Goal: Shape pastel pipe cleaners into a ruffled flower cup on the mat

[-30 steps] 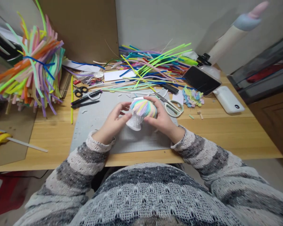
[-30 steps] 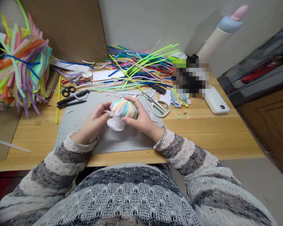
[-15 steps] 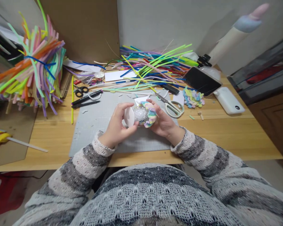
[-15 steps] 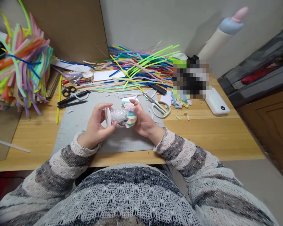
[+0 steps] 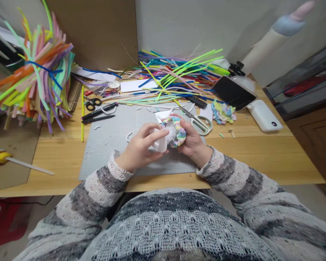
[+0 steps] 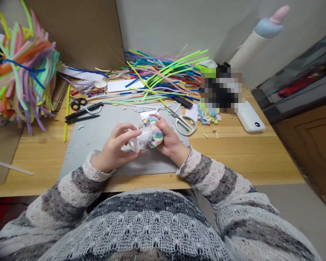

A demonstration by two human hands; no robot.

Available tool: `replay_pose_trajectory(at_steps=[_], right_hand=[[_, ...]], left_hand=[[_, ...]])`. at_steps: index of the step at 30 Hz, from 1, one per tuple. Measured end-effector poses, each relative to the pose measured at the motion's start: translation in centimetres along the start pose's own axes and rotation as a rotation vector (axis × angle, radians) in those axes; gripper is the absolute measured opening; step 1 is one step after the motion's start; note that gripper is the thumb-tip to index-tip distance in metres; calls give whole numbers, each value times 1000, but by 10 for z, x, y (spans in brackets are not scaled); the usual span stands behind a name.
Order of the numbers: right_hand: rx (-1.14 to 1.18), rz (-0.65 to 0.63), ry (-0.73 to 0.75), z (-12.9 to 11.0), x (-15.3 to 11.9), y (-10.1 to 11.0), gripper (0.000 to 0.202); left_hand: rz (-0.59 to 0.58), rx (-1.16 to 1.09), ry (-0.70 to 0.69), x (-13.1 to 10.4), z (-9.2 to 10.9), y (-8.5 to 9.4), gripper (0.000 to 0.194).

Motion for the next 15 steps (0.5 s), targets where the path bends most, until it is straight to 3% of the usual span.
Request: replay_pose_trajectory(at_steps=[6, 9, 12, 15], right_hand=[[15, -111, -147, 15, -4, -11, 32], [31, -133, -202, 20, -5, -13, 31], [23, -107, -150, 15, -2, -9, 32], [4, -66, -46, 4, 1, -5, 32]], left_hand=[[124, -305, 428, -11, -47, 3, 51], [153, -418, 563, -20, -60, -3, 47], [144, -358, 544, -18, -56, -3, 49], [114, -171, 381, -9, -37, 1, 54]])
Point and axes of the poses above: each hand's wrist, its own x-axis towards the middle knuckle, its own y-axis out of the back of the hand, z = x × y, the point moved 10 cm from there along x, towards the middle knuckle, and after that the axes turned 1 degree about -z, right-handed, at the moved point
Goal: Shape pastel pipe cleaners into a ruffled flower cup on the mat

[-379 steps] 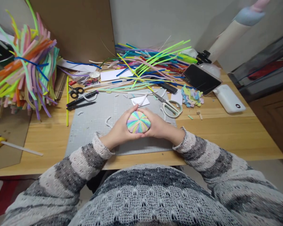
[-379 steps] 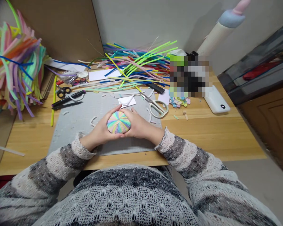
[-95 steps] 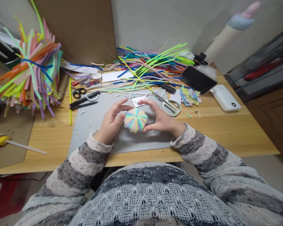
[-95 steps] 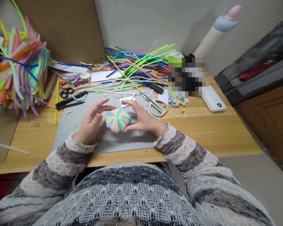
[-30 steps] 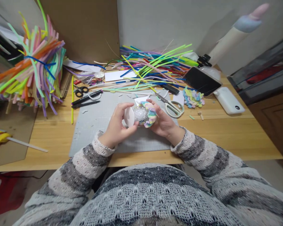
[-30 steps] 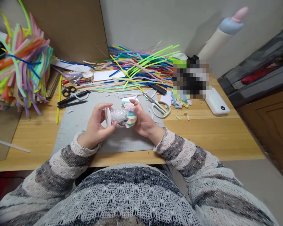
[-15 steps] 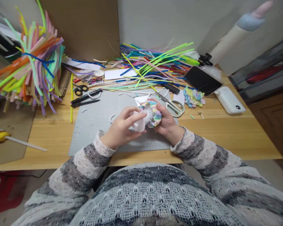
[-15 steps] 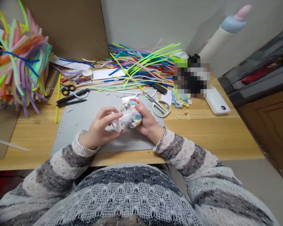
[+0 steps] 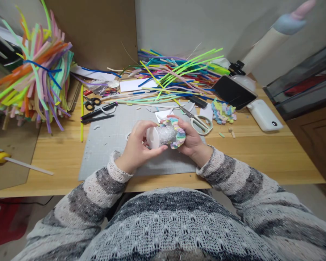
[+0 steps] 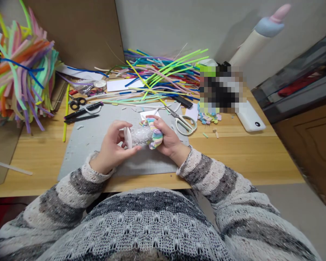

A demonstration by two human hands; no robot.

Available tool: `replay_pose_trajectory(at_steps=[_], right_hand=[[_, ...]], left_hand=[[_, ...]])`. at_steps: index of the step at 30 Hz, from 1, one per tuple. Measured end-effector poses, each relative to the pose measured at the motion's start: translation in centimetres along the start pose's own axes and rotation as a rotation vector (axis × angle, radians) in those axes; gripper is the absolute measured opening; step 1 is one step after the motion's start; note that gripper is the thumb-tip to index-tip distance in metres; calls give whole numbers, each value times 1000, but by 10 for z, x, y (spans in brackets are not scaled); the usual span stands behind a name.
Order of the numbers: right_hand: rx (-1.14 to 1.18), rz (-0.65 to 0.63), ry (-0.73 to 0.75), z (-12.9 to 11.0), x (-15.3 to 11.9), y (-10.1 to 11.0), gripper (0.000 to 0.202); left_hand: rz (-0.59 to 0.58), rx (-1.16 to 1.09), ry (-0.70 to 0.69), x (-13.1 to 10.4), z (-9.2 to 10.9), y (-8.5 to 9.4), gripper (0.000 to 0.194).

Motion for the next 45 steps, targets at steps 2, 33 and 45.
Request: replay_pose_trajectory(at_steps=[2, 33, 45], right_hand=[[-2, 20, 54, -5, 0, 2, 31], [-29, 176, 173, -19, -1, 16, 24], [134, 55, -243, 20, -5, 6, 40]], left_hand=[[-18, 85, -124, -1, 14, -3, 57], [182, 228, -82, -14, 16, 2, 51], [518, 486, -223, -8, 25, 61, 56]])
Point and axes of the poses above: each hand's wrist, its own x-axis towards the middle knuckle, its own y-axis out of the back of the hand, z = x × y, the point moved 10 cm from there along x, towards the middle knuckle, and after that the axes turned 1 degree about -z, right-handed, at the moved point
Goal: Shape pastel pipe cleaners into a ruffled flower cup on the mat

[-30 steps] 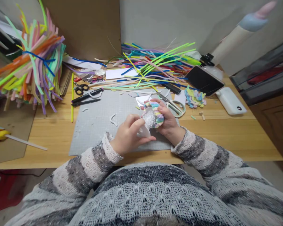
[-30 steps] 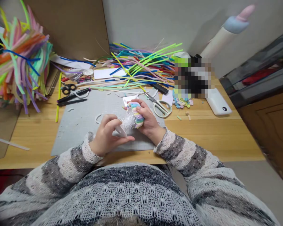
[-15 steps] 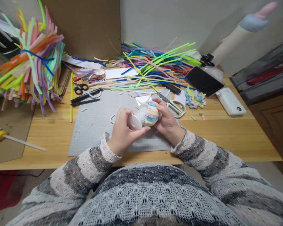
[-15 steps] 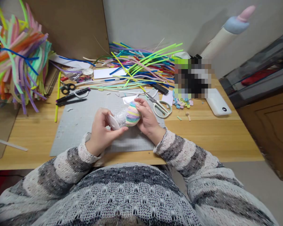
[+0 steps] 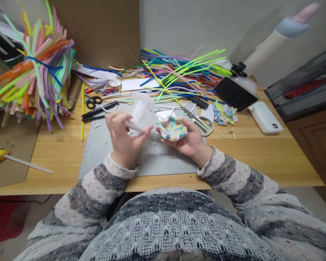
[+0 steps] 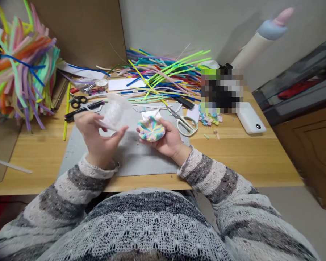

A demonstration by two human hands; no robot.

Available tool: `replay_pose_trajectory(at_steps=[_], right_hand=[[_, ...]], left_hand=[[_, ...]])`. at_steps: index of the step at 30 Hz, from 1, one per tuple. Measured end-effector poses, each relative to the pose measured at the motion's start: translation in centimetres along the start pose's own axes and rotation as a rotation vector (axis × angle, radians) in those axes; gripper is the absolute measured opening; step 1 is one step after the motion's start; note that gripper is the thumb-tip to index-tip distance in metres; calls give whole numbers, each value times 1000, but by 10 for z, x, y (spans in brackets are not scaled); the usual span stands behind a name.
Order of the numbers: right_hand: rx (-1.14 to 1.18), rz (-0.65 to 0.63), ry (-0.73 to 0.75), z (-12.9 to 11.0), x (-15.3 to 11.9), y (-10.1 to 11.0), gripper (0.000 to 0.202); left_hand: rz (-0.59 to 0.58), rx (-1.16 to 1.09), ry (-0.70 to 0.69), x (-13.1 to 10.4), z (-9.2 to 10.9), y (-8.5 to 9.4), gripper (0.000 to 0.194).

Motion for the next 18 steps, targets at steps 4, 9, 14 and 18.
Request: replay_pose_trajectory(at_steps=[4, 9, 14, 18], right_hand=[[-5, -39, 54, -5, -3, -10, 33], [-98, -33, 181, -14, -8, -15, 35], [-171, -64, 250, -16, -11, -18, 35], [-247, -76, 297, -14, -13, -19, 41]], left_hand=[[-172, 102, 112, 12, -52, -21, 53], [-278, 156, 135, 6, -87, -48, 48], [-164, 257, 107, 10, -56, -35, 34], [-523, -91, 85, -1, -9, -74, 23]])
Point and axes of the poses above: each hand's wrist, its own x-axis towards the middle knuckle, its own y-axis out of the back of the hand, z = x × y, the point moved 10 cm from there along x, towards the middle knuckle, and after that the axes turned 1 degree about -z, right-handed, at the moved point
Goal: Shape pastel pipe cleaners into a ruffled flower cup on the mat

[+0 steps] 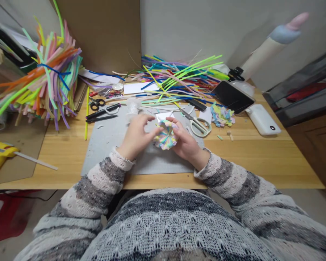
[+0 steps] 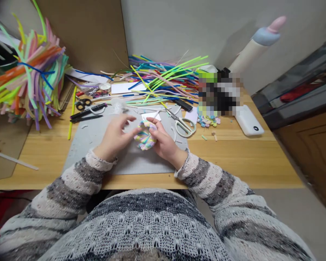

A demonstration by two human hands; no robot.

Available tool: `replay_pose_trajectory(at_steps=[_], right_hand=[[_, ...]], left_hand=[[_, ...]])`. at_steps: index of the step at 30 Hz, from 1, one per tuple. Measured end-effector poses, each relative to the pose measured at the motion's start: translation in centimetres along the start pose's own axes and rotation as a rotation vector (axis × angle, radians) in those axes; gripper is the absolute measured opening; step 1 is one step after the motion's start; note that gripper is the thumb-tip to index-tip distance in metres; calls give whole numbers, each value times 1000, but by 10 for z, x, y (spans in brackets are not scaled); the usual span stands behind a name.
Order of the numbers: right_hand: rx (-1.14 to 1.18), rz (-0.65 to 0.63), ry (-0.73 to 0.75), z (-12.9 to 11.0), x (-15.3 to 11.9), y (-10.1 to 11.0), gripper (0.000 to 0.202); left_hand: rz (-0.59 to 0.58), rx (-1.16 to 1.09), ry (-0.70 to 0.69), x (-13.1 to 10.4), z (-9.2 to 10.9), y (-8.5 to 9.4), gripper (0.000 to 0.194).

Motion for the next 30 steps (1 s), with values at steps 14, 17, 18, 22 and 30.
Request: replay_pose_trajectory(at_steps=[14, 17, 18, 22, 30], right_hand=[[-169, 3, -26, 16, 0, 4, 54], [-192, 8, -15, 17, 0, 8, 53], [-192, 3, -14, 16, 0, 8, 52], [-142, -24, -4, 14, 2, 7, 46], [-29, 49, -110, 22, 8, 12, 56]], left_hand=[[48, 85, 68, 1, 5, -15, 14], [51, 82, 58, 0, 5, -15, 17], [45, 83, 61, 0, 4, -15, 17], [-34, 24, 137, -3, -3, -20, 11], [-54, -140, 80, -1, 1, -19, 18]])
Point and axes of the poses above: each hand's wrist, its own x-axis towards the middle knuckle, its own y-axis out of the back of the hand, z = x × y, the point moved 10 cm from there along x, towards the middle knuckle, and after that the axes turned 1 degree about -z, right-handed, at the moved point
